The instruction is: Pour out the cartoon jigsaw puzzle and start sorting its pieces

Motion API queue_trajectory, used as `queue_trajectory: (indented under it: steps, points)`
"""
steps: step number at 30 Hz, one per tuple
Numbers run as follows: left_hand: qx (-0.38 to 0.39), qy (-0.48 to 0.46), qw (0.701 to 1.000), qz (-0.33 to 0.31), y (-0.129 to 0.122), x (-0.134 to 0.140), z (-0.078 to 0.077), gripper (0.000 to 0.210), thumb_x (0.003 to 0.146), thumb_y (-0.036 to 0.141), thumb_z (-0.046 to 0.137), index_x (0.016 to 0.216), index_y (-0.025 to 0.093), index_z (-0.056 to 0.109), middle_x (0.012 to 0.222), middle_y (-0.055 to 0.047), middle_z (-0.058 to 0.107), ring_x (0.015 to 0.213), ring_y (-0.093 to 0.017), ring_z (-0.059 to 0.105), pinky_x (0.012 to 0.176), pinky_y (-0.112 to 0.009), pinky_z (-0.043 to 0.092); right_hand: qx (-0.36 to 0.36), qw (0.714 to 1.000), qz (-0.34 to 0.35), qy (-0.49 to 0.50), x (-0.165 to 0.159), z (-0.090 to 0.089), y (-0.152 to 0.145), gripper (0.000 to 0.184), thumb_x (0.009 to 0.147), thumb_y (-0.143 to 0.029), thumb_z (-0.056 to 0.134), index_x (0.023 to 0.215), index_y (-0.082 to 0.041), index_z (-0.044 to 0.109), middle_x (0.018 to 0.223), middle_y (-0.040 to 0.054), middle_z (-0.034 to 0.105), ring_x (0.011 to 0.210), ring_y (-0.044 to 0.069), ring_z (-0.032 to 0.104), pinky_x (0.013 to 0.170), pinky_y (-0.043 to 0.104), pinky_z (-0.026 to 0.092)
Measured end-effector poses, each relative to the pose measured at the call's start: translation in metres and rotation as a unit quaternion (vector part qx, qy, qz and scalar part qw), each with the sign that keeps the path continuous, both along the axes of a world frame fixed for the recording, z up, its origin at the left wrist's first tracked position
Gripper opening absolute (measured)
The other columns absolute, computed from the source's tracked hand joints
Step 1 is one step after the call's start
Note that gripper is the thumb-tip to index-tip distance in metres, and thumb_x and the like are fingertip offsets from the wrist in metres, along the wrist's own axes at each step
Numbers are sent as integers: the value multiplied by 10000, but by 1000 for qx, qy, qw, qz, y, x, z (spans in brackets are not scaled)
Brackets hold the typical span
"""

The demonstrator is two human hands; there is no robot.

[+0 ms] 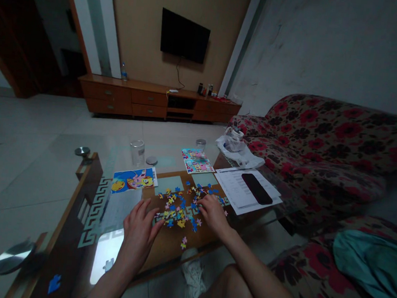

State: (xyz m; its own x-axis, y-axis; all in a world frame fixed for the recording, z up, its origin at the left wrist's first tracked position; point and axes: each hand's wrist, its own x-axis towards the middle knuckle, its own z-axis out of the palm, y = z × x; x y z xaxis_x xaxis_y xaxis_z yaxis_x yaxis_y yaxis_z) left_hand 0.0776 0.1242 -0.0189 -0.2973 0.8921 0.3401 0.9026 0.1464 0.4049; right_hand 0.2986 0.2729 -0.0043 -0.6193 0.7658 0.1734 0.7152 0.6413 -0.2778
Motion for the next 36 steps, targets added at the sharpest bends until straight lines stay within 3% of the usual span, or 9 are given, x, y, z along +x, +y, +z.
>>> queue_trajectory:
  steps: [10, 21, 29, 36]
  points:
    - [16, -13, 1000, -7, -7, -8, 6, 270, 902, 322, 498, 1095, 221, 658, 1341, -138, 537, 1296, -320, 412, 973, -518, 410, -48, 990, 11, -130, -32, 9, 15, 157, 751, -123, 694, 898, -173, 717, 974, 94, 657, 969, 231, 551, 809, 290, 405]
    - [14, -18, 1000, 7, -13, -9, 14, 255, 893, 291, 525, 1087, 205, 667, 1333, -139, 543, 1289, -323, 423, 984, -510, 407, -93, 992, 30, -83, -37, 13, 14, 283, 713, -8, 607, 906, -170, 736, 967, 78, 686, 954, 200, 582, 827, 262, 398]
    - [29, -14, 999, 16, -17, -9, 13, 256, 885, 297, 526, 1081, 212, 666, 1326, -138, 551, 1272, -326, 436, 960, -510, 422, -144, 987, -6, -72, -22, 10, 0, 198, 694, -56, 645, 838, -161, 730, 891, 56, 685, 825, 169, 594, 719, 232, 395]
    - [32, -15, 999, 15, -20, -8, 13, 256, 892, 294, 512, 1081, 212, 665, 1329, -136, 547, 1274, -322, 435, 970, -505, 413, -152, 985, -12, -86, -26, 16, -16, 198, 681, -121, 738, 870, -163, 697, 912, 53, 671, 834, 171, 574, 700, 228, 371]
